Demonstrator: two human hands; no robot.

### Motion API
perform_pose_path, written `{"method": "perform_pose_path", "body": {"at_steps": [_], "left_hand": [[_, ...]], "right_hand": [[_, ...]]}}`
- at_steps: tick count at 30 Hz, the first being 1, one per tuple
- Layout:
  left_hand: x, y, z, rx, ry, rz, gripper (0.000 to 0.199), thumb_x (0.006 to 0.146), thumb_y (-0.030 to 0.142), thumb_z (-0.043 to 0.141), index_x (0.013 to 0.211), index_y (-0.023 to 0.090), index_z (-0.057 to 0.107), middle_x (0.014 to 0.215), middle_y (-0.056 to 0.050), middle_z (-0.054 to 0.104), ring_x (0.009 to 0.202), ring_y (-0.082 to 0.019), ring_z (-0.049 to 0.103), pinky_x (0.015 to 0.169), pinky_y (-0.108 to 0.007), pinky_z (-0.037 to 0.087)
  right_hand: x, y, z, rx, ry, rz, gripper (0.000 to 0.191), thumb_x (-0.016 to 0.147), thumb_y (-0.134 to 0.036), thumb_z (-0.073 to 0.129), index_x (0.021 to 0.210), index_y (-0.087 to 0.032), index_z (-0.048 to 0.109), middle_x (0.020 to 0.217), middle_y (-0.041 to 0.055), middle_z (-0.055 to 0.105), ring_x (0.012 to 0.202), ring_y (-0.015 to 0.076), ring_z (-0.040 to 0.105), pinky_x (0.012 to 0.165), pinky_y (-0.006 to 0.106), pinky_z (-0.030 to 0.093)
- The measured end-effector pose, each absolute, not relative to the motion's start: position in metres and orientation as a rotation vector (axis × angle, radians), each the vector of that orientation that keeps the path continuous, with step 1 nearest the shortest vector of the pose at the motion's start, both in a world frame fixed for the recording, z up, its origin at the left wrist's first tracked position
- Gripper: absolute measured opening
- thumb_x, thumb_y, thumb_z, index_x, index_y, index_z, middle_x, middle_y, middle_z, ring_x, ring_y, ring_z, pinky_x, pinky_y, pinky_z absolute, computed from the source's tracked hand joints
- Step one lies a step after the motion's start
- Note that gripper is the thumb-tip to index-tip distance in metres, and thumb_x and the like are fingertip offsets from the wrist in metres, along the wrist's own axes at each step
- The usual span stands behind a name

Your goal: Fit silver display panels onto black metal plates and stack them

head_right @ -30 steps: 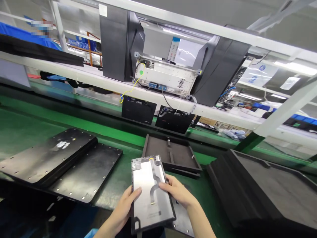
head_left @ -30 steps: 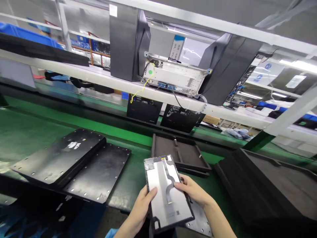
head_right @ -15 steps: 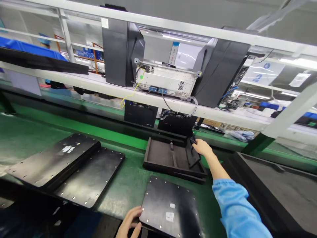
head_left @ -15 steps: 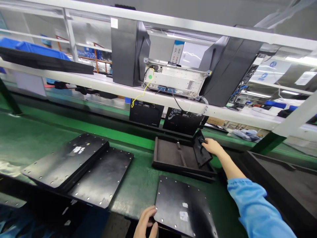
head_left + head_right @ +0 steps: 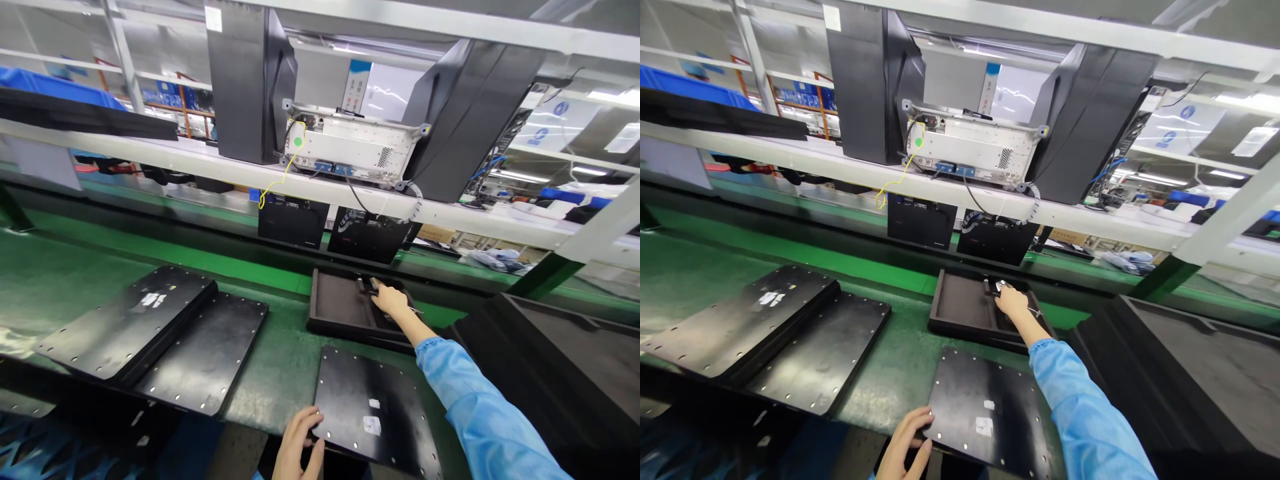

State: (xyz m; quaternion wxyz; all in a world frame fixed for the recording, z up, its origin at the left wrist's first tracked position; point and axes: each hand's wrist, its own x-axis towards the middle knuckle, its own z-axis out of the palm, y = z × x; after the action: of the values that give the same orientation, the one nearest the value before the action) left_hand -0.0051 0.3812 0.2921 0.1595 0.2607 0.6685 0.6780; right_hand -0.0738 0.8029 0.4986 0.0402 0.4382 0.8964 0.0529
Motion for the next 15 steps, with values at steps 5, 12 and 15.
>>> {"method": "perform_pose_path", "body": {"at_steps": [5,12,15], "left_hand": [[-0.004,0.378,0.294,0.761,1.909,1.925,0.064,0.100,0.077,0.058,0.125,0.025,0.085,0.146,-0.020,0.072,0.130,-0.037,0.071,0.093,-0.042,0.064],[-0.006,0.362,0.305,0.779,1.875,1.988,0.043,0.108,0.057,0.059,0.128,0.027,0.082,0.141,-0.015,0.074,0.129,-0.032,0.072,0.096,-0.038,0.064],[-0.012,0.342,0.309,0.866,1.915,1.956,0.034,0.111,0.042,0.057,0.134,0.028,0.077,0.135,-0.012,0.076,0.117,-0.025,0.075,0.097,-0.036,0.065]], "right_hand": [[-0.065,0.803,0.489,1.379,2.686,0.083,0.046,0.107,-0.053,0.070,0.134,-0.016,0.073,0.135,0.0156,0.075,0.122,0.0314,0.072,0.106,0.053,0.057],[-0.016,0.771,0.506,1.316,2.825,0.024,0.050,0.111,-0.057,0.048,0.142,-0.025,0.072,0.132,0.0153,0.080,0.121,0.0360,0.075,0.096,0.043,0.054],[0.035,0.745,0.489,1.286,2.987,-0.153,0.055,0.106,-0.066,0.051,0.141,-0.029,0.073,0.100,0.0081,0.083,0.092,0.0333,0.079,0.081,0.040,0.055]]}}
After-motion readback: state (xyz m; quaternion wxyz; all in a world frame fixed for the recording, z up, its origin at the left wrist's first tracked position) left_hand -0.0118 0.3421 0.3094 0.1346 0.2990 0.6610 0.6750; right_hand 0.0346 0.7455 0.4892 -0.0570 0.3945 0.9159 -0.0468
